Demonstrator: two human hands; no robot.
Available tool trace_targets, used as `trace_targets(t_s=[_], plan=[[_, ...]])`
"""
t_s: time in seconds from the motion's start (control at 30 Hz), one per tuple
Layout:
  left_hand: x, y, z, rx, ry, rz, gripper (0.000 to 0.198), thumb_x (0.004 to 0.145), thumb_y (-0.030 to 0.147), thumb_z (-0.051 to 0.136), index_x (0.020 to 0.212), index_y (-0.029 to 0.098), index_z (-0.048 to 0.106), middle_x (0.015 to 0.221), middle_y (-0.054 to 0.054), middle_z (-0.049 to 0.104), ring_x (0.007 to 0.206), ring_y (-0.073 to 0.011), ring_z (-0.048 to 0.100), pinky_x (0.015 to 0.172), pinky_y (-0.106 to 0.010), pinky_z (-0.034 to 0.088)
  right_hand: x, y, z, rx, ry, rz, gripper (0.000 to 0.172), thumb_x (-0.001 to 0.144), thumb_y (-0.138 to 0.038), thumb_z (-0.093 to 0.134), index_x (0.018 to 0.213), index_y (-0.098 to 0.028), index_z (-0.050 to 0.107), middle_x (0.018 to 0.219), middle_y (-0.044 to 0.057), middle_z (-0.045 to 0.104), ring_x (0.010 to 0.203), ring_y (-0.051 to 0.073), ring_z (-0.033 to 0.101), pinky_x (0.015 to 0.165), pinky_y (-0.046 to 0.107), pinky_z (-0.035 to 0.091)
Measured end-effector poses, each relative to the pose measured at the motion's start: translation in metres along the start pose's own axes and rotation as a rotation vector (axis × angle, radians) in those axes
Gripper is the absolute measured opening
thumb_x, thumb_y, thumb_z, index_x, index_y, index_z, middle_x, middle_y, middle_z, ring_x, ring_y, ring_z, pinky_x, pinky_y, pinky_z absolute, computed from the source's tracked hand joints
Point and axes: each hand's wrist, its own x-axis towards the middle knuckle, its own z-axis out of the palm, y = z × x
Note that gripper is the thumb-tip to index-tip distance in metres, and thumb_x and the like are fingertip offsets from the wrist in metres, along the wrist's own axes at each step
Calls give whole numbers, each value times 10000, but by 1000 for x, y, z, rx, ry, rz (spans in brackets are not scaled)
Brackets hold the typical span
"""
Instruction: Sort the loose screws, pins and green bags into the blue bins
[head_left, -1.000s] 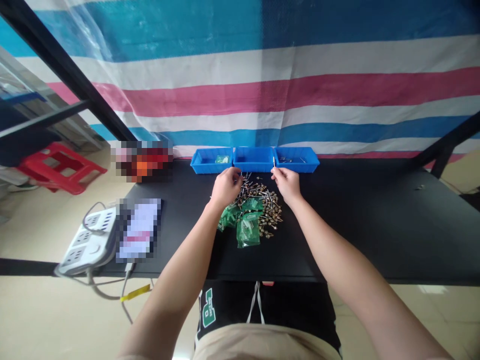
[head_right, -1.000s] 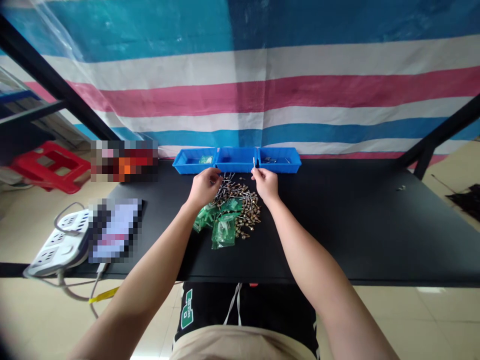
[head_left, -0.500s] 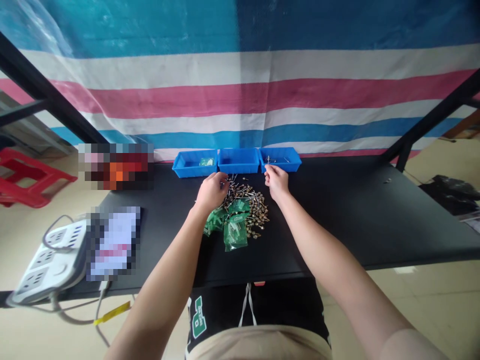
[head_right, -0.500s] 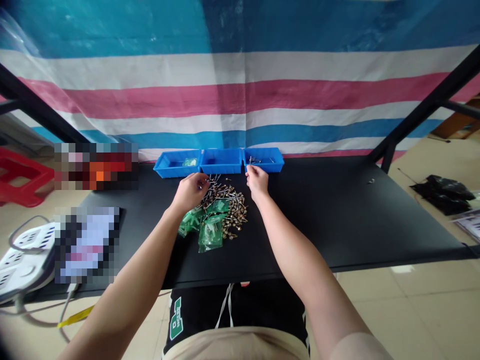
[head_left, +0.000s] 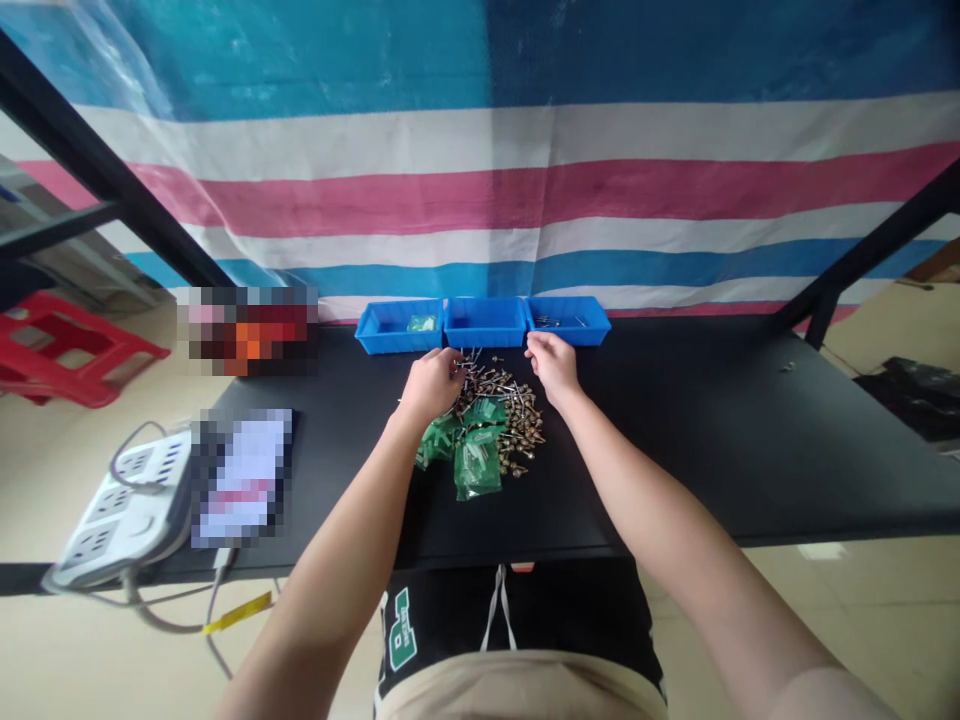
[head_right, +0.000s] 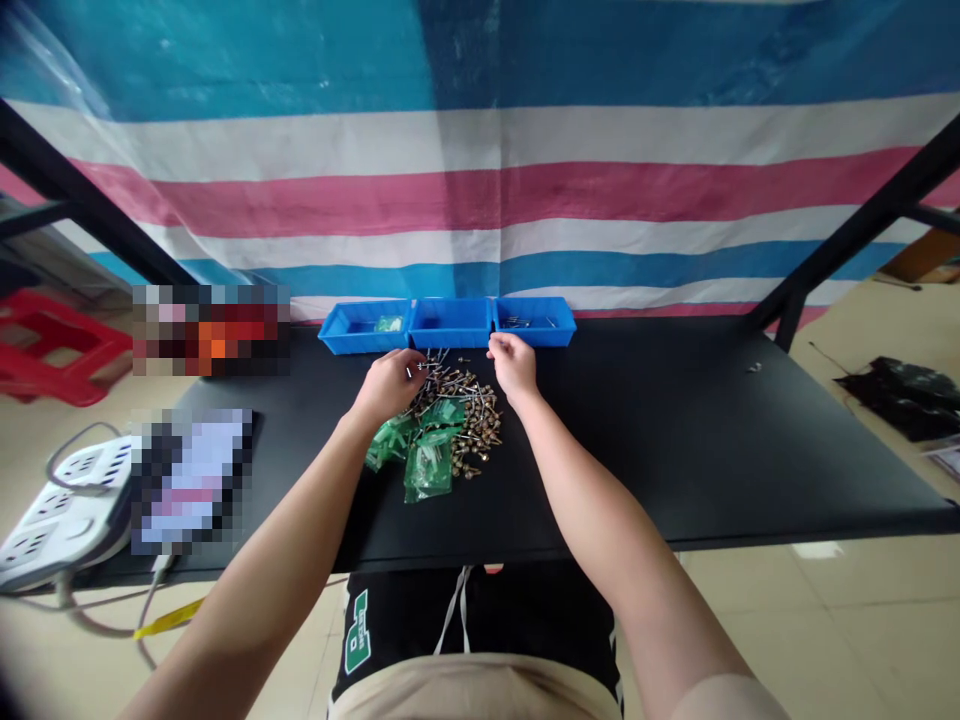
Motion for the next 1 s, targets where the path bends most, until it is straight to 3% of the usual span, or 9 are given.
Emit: trace_targets(t_s=[0.27, 0.47, 0.63, 0.8, 1.0], plan=[[-7, 8, 5, 216, -90, -117, 257, 862, 347, 579, 1004, 176, 707, 1034, -159, 654, 1008, -346, 599, 852, -475, 458, -10, 3, 0, -239, -150, -219, 285, 720, -417, 646, 860, -180, 719, 770, 42, 723, 704, 178, 641, 700, 324, 502], [-7, 10, 6, 165, -138, -131, 249, 862, 288, 588, 1077, 193, 669, 1066, -138, 665, 1046, -321, 606, 870, -448, 451, -26, -1, 7, -513, -345, -447, 258, 797, -322, 605, 954, -166, 737, 819, 55, 713, 687, 171, 604, 691, 326, 508], [-6, 11, 4, 105, -190, -109, 199, 861, 232, 564, 1027, 191, 664, 1053, -120, 687, 1040, -306, 624, 870, -429, 449, -33, 3, 9, -707, -485, -672, 261, 829, -255, 604, 1033, -153, 730, 983, 105, 689, 942, 240, 618, 869, 394, 516], [-6, 14, 4, 135, -219, -94, 214, 864, 210, 522, 1022, 188, 664, 1042, -118, 697, 1040, -309, 631, 883, -446, 446, -35, 5, 8, -795, -487, -708, 229, 850, -245, 609, 1037, -184, 728, 994, 97, 673, 970, 243, 602, 899, 397, 518], [-7, 16, 4, 206, -168, -138, 234, 855, 268, 536, 1019, 180, 676, 1055, -124, 685, 1063, -311, 615, 904, -448, 450, -36, 3, 9, -801, -483, -727, 203, 862, -239, 601, 1003, -167, 727, 980, 106, 679, 958, 244, 609, 895, 392, 522]])
